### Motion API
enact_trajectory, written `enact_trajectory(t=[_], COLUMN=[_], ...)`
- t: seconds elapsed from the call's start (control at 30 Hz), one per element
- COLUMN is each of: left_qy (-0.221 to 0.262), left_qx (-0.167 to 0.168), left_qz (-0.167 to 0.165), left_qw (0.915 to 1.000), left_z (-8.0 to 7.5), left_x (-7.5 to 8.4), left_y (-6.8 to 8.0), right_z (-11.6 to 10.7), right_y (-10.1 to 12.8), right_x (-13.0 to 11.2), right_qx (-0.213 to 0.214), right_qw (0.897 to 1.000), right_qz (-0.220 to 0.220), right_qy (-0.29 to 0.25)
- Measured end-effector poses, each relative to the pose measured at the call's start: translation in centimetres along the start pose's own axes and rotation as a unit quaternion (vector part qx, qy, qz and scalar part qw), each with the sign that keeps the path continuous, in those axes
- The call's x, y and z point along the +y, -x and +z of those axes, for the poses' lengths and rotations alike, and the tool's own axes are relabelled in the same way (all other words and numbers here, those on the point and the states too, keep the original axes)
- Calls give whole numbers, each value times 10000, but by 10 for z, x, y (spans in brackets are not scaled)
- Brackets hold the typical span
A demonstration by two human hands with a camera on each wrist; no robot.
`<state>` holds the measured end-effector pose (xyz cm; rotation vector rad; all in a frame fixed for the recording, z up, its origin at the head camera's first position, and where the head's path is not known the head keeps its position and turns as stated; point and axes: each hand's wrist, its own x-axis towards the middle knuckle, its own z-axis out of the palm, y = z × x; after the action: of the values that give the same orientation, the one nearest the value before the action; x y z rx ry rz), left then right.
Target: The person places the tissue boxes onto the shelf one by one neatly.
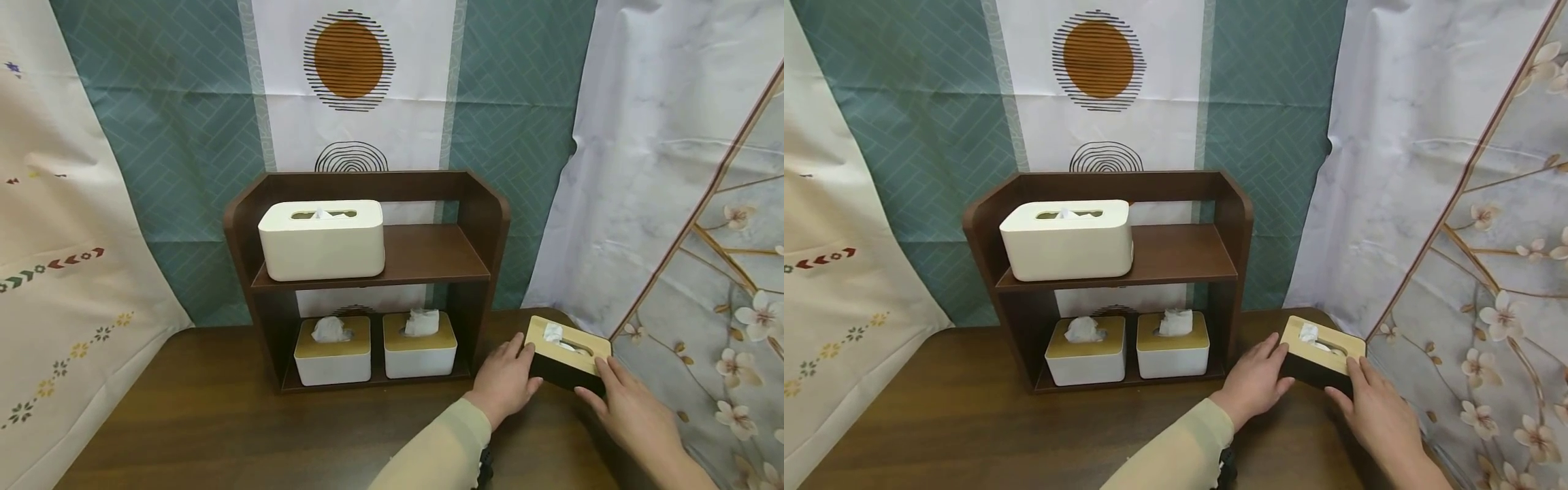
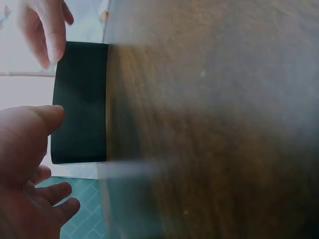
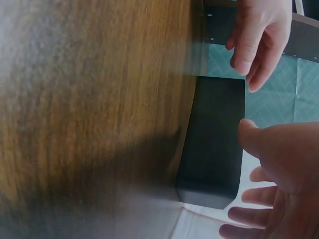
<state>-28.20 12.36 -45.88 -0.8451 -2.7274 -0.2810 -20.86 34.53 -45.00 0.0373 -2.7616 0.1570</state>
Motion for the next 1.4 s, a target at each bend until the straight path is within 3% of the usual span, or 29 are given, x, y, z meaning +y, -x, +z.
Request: enact_trajectory(t=[0.63,0.77,1.1,1.4], left_qy=[-242,-140,-394,-752], left_qx=[-153,-250,-156,-81], left_qz=[51,21,97,212], left_qw=[9996,9996,9991,9969], left_z=[1,2,-2,-13], left_x=[2,4,6,10], left_y=[-3,-5,-4,7], right_z=[6,6,7,4], right_y=[-3,-4,-1,4], right_x=[1,1,-4,-5], right_qx=[-428,-320,605,281], right_qw=[9990,9995,9979,9992], right_qz=[72,20,-195,-129], right_qy=[-57,-81,-154,-238])
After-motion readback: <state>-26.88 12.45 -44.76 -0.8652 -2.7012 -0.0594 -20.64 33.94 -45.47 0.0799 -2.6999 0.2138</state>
